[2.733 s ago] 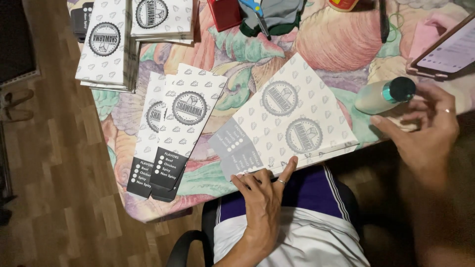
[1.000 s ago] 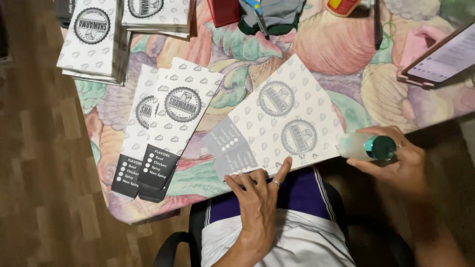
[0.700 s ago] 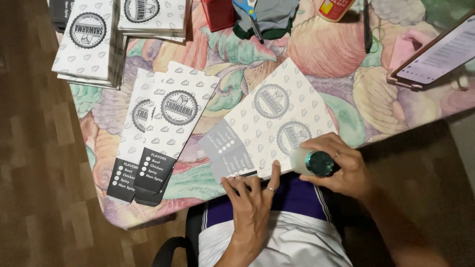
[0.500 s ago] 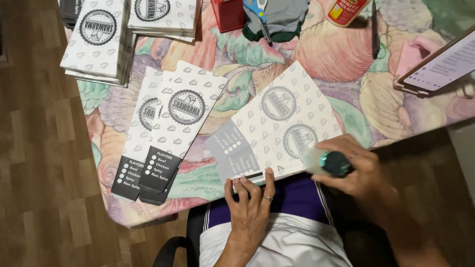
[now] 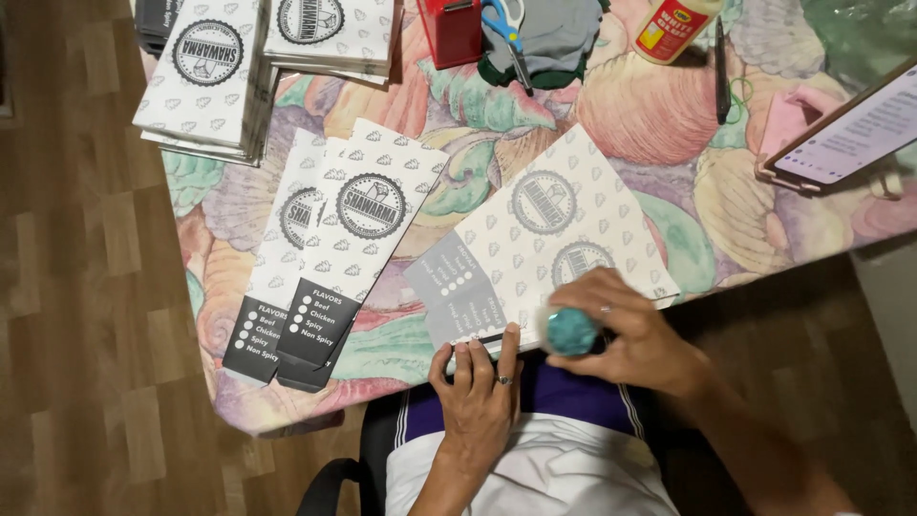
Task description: The person is preparing paper food packaging by applying stamps and folding them into shape at a workstation.
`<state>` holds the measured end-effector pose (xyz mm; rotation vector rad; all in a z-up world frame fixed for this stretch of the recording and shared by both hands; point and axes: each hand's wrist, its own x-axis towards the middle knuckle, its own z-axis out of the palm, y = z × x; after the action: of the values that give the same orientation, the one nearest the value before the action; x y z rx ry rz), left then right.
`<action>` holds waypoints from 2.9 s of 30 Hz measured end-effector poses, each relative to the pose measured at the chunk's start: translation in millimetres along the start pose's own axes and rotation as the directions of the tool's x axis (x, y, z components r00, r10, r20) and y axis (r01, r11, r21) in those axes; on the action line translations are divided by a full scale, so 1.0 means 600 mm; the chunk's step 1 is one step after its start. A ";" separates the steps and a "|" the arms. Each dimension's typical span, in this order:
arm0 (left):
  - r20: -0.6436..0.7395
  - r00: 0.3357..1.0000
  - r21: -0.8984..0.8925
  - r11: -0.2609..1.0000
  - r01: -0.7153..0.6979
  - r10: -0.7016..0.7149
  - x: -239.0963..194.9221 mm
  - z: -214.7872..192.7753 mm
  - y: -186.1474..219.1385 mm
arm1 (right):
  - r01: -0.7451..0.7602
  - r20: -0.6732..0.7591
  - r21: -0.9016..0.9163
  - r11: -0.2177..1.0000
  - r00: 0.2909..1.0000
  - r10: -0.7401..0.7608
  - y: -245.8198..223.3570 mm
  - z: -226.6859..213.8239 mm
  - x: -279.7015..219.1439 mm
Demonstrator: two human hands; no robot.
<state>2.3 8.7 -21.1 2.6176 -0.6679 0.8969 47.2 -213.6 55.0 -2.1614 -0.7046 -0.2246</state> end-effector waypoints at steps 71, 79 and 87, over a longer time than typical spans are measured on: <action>-0.202 0.906 -0.479 0.845 0.239 -0.371 0.058 -0.057 -0.071 | 0.111 -0.373 -0.408 0.906 0.886 -0.277 0.028 0.102 -0.066; -0.105 0.969 -0.575 0.809 0.124 -0.223 0.027 -0.018 -0.078 | 0.113 -0.337 -0.414 0.903 0.903 -0.267 0.026 0.097 -0.066; -0.087 0.935 -0.488 0.833 0.261 -0.344 0.050 -0.097 -0.151 | 0.107 -0.334 -0.413 0.905 0.906 -0.260 0.023 0.094 -0.063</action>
<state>40.8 99.6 31.0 2.1006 -0.3481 0.7384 19.3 -193.0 -4.8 -2.3127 -0.6789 -0.9351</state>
